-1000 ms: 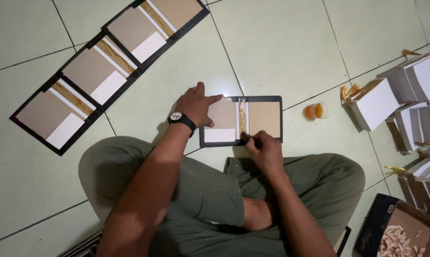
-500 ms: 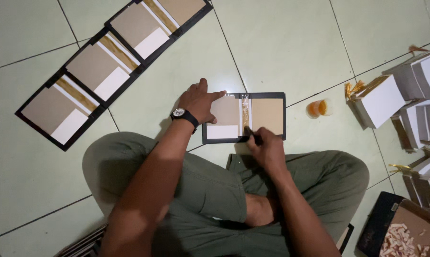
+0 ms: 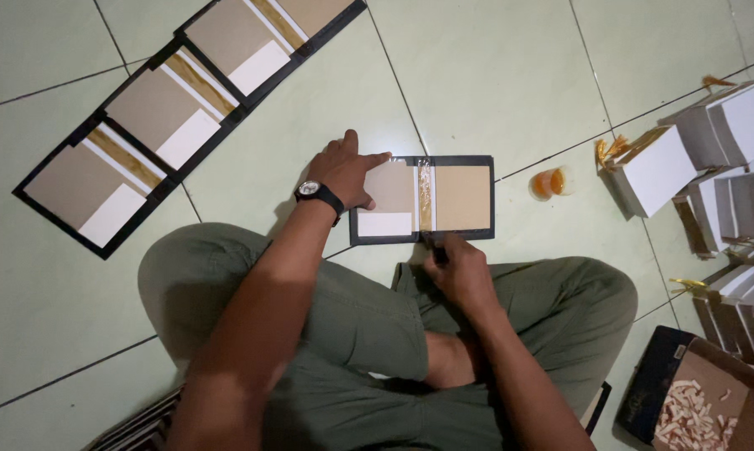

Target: The person sits on the floor and assembles photo albums by applying glue to the spine of the covers using a brush. They handle multiple album covers, dipping the brush into a small container of glue and spreading it along the binding edge before setting the covers aside.

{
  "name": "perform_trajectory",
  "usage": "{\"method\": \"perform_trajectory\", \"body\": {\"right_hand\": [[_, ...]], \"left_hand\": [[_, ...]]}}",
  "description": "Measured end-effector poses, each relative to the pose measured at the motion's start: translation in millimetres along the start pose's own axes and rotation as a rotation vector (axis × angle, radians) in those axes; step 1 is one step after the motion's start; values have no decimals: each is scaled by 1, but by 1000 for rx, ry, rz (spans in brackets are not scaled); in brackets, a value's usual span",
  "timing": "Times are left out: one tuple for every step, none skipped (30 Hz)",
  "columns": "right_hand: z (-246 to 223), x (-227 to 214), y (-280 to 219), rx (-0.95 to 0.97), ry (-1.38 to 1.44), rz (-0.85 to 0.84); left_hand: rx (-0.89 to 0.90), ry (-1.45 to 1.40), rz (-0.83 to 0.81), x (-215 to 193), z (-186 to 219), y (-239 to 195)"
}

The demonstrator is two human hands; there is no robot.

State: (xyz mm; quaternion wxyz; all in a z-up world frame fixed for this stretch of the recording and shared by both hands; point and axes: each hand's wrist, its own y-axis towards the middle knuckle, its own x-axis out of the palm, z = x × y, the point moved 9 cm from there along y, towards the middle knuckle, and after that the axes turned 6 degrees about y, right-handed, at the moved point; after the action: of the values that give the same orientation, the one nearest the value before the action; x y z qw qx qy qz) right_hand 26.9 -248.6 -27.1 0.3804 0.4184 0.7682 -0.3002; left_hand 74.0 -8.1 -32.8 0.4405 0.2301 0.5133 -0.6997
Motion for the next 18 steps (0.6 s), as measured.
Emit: {"method": "perform_trajectory", "body": {"right_hand": [[6,3,-2,1,1,2],[11,6,-4,-7,-23,-2],[17,7,-4,-19,-52,-5],[18,7,-2,-21,-55,-1],[21,7,-2,2,-28,-1],[25,8,-2,24,-1,-2],[21,6,-3,25,1,-2],[17,3,-4,25,-1,1],[13,-1,-4,23,-4,6],[15,0,-2,22,-6,8],[17,0,-3,33,-5,16],[20,1,-3,44,-5,24],[22,2,-4,44,-4,23],[24,3,-5,46,-1,25],[26,3,-6,48,0,30],[22,1,-4,48,-1,31],[18,-1,-4,49,-15,38],[15,-3,-3,50,-29,46]], "left_hand": [[1,2,0,1,-1,0],[-2,-8,0,2,-2,0],[-4,-22,4,2,-2,1],[-1,-22,9,0,-2,3],[-3,-17,6,2,-2,3],[-5,-12,3,3,-2,3],[-6,-11,2,3,-2,2],[-5,-9,1,2,-2,0],[-3,-8,4,0,-1,0],[-2,-8,6,0,-1,2],[-4,-9,4,1,-1,2],[-6,-10,3,2,-2,3],[-7,-10,2,3,-2,3],[-14,-5,-2,3,-2,2],[-19,0,-4,3,-2,3],[-18,-1,-2,3,-2,4],[-12,-9,0,4,-3,4],[-5,-18,2,4,-3,4]]}}
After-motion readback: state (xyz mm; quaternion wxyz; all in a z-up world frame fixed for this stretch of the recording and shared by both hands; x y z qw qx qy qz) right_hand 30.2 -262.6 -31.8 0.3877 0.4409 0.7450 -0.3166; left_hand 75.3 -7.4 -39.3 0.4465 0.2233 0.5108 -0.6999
